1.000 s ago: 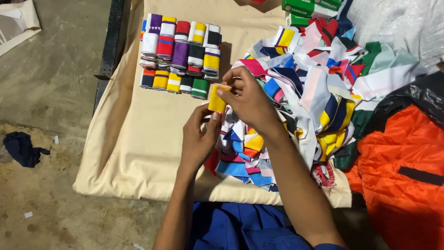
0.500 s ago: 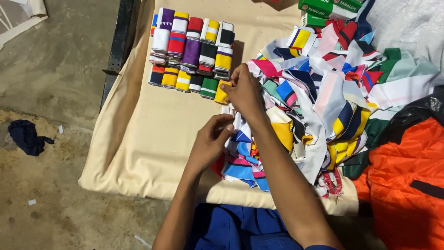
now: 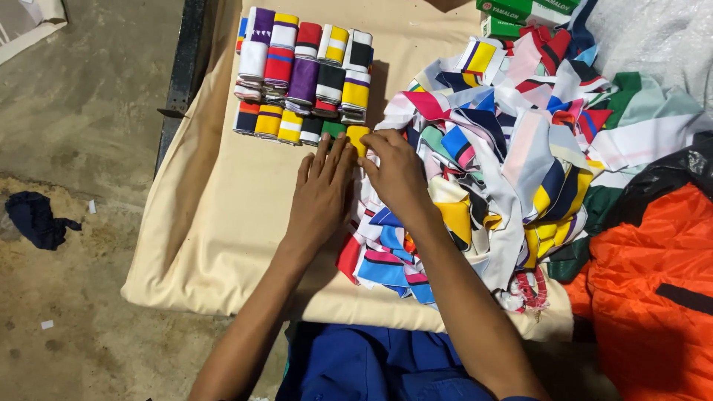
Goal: Rolling small strips of multi-colored fabric into tight spools and stacking them neatly on a work surface.
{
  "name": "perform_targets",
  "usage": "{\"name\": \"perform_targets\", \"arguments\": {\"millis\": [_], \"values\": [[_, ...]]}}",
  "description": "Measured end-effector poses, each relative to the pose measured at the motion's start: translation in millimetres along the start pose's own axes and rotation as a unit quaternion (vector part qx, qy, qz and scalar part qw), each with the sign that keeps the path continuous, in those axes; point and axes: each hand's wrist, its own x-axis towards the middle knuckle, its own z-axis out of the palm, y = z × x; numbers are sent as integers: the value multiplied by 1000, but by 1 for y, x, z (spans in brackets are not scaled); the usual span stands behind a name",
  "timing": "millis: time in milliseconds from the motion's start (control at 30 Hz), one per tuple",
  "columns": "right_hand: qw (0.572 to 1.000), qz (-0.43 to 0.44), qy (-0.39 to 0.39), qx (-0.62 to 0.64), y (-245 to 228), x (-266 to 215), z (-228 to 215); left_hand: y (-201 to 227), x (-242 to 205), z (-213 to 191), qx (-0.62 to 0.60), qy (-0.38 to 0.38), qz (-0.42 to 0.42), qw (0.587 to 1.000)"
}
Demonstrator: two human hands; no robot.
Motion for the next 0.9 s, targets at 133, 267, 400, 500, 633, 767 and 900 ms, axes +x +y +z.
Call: {"name": "perform_targets", "arguments": {"millis": [133, 267, 400, 500, 633, 767, 900], "values": [[999, -49, 7, -4, 1, 1, 12, -2, -1, -10, 19, -41, -14, 999], [993, -102, 46, -29, 9, 0, 28, 0, -4, -19, -27, -44, -46, 998], [991, -115, 52, -34, 7, 1, 28, -9, -2, -5, -35, -14, -61, 997], [990, -115, 69, -30, -3, -2, 22, -10, -2, 0, -58, 12, -59, 996], [986, -139, 70, -66, -3, -6, 24, -15, -4, 2, -57, 47, -58, 996], [982, -147, 69, -93, -3, -8, 25, -11, -6, -2, -62, 61, -54, 995], [981, -139, 70, -114, 4, -7, 29, -6, -6, 6, -9, 25, -44, 999]]}}
